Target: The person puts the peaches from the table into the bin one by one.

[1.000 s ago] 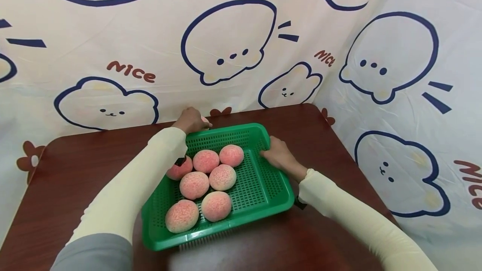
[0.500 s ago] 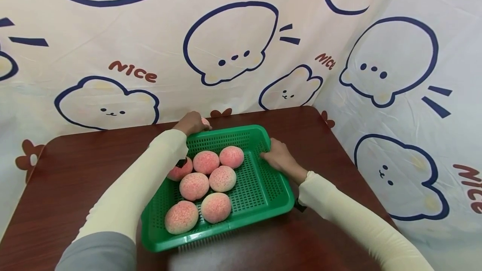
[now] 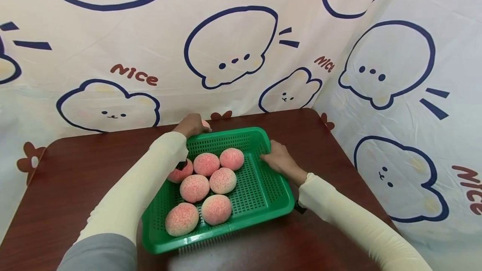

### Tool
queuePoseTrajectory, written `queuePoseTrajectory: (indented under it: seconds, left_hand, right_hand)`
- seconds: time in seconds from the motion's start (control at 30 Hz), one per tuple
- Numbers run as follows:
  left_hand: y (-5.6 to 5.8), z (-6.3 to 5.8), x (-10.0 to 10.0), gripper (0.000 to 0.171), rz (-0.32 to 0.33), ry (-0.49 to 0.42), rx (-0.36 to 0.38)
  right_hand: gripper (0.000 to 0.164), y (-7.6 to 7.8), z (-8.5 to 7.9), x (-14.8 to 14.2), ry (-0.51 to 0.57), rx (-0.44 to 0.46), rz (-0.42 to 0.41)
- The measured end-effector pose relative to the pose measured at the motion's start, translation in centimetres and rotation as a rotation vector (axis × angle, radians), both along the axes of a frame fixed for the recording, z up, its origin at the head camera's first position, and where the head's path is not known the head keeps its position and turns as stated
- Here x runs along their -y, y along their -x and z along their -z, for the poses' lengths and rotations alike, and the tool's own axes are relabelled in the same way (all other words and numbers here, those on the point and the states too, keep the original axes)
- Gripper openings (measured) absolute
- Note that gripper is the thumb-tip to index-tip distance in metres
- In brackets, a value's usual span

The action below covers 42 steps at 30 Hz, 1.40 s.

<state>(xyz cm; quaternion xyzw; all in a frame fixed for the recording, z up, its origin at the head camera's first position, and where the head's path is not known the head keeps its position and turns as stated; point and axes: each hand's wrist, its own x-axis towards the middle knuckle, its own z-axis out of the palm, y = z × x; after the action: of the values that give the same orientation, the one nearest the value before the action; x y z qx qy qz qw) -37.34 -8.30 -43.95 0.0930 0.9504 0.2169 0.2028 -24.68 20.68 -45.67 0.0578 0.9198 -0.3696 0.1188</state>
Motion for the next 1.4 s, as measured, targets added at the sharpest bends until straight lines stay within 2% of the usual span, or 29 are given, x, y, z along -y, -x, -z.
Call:
queuePoseTrajectory:
  seconds: [0.2,0.37,0.57,0.83,1.0,1.17,1.4]
  left_hand:
    - [-0.3,-0.3,0.2,0.045,0.002,0.001,-0.048]
    - [-0.5,-0.5,0.9,0.052,-0.021,-0.014,-0.092]
    - [-0.7,-1.2,1.6,0.059,-0.031,-0.014,-0.067]
    - [-1.6,-2.5,2.1,0.047,-0.042,-0.072,-0.078]
    - [-2.1,-3.3,2.5,0.047,-0.043,-0.124,-0.057]
    - [-2.3,-4.2,3.1,0.045,-0.034,-0.122,-0.058]
    - [-2.3,-5.1,3.9,0.059,-0.030,-0.113,-0.071]
  right_hand:
    - [0.038,0.0,0.0,0.0,0.007,0.000,0.001]
    - [0.039,0.0,0.0,0.0,0.014,0.003,0.000]
    - [0.039,-0.1,0.1,0.1,0.013,0.005,-0.002]
    - [0.041,0.0,0.0,0.1,0.003,0.001,-0.011]
    - [0.041,0.0,0.0,0.0,0.006,0.008,-0.010]
    - [0.041,0.0,0.1,0.0,-0.010,0.007,-0.012]
    - [0.042,0.0,0.1,0.0,-0.026,0.004,-0.017]
